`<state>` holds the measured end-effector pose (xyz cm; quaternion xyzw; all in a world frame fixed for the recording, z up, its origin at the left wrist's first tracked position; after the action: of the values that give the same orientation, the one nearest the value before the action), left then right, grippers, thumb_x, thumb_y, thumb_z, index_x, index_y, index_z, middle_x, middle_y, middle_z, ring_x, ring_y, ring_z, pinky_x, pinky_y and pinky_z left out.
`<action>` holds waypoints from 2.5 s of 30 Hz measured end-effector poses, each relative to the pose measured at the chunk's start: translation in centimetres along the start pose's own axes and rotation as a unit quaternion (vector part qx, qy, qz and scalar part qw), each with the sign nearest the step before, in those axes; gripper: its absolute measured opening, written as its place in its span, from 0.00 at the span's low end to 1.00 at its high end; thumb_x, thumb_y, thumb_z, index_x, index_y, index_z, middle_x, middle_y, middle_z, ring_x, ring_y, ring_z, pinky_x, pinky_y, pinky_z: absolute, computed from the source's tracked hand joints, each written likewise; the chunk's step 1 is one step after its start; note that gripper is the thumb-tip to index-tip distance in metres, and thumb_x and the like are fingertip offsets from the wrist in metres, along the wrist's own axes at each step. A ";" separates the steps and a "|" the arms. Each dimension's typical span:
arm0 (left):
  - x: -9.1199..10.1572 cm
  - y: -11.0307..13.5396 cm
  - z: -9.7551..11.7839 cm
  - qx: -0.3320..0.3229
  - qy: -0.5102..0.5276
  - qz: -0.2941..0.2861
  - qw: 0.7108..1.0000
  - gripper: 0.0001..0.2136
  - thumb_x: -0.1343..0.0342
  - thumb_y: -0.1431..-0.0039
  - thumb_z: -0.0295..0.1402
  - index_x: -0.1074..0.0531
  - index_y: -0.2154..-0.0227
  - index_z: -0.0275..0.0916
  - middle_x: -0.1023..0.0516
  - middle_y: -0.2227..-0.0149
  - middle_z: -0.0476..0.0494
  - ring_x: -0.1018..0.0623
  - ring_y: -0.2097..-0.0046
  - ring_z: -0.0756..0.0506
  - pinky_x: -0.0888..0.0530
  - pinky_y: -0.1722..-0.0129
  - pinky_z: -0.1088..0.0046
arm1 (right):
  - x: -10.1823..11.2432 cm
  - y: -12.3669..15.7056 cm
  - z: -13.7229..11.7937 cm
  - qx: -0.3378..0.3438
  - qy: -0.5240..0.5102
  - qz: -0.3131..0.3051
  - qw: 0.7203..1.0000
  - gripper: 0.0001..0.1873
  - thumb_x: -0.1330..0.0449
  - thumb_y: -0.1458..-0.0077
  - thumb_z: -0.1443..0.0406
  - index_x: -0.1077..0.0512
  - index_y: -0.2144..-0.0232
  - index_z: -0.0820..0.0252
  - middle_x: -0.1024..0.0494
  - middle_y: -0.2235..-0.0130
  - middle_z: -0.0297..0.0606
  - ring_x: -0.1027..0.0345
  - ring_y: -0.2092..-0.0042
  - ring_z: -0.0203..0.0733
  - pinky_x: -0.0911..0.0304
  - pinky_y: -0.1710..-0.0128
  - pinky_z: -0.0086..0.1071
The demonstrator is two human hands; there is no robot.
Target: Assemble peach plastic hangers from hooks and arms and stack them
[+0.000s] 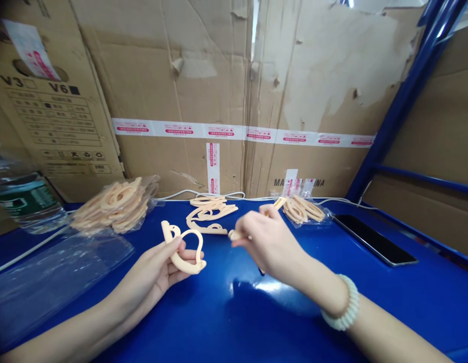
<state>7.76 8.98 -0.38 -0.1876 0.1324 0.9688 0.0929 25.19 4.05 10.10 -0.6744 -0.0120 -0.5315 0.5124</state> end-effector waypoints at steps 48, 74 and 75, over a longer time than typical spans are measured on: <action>-0.6 0.3 0.1 -0.038 -0.044 -0.044 0.997 0.13 0.44 0.39 0.41 0.34 0.72 0.37 0.18 0.73 0.40 0.17 0.68 0.42 0.24 0.65 0.69 | -12.9 -5.7 4.8 -0.091 0.019 -0.258 0.962 0.05 0.41 0.42 0.66 0.27 0.66 0.63 0.22 0.63 0.44 0.29 0.63 0.43 0.42 0.66 0.31; -0.4 -0.4 0.0 -0.025 -0.068 -0.033 0.997 0.09 0.45 0.43 0.36 0.32 0.71 0.36 0.20 0.75 0.42 0.18 0.71 0.41 0.24 0.68 0.69 | -4.6 4.4 8.4 -0.207 -0.152 -0.359 0.898 0.11 0.34 0.49 0.62 0.26 0.64 0.61 0.27 0.62 0.39 0.32 0.64 0.40 0.37 0.65 0.32; -0.4 -0.4 0.0 -0.023 -0.070 -0.032 0.997 0.08 0.45 0.43 0.35 0.32 0.71 0.35 0.20 0.75 0.42 0.18 0.71 0.42 0.24 0.68 0.69 | -4.5 4.3 8.5 -0.206 -0.148 -0.357 0.899 0.11 0.35 0.49 0.62 0.26 0.64 0.61 0.27 0.62 0.39 0.32 0.63 0.40 0.37 0.65 0.32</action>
<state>8.20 9.31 -0.28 -0.1260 0.0970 0.9789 0.1283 31.60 10.40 4.66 -0.7862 -0.2176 -0.5635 0.1302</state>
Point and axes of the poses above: each hand's wrist, its own y-axis away from the middle knuckle, its own x-axis out of the back of the hand, z = x × y, the point moved 8 cm from there along -y, towards the middle knuckle
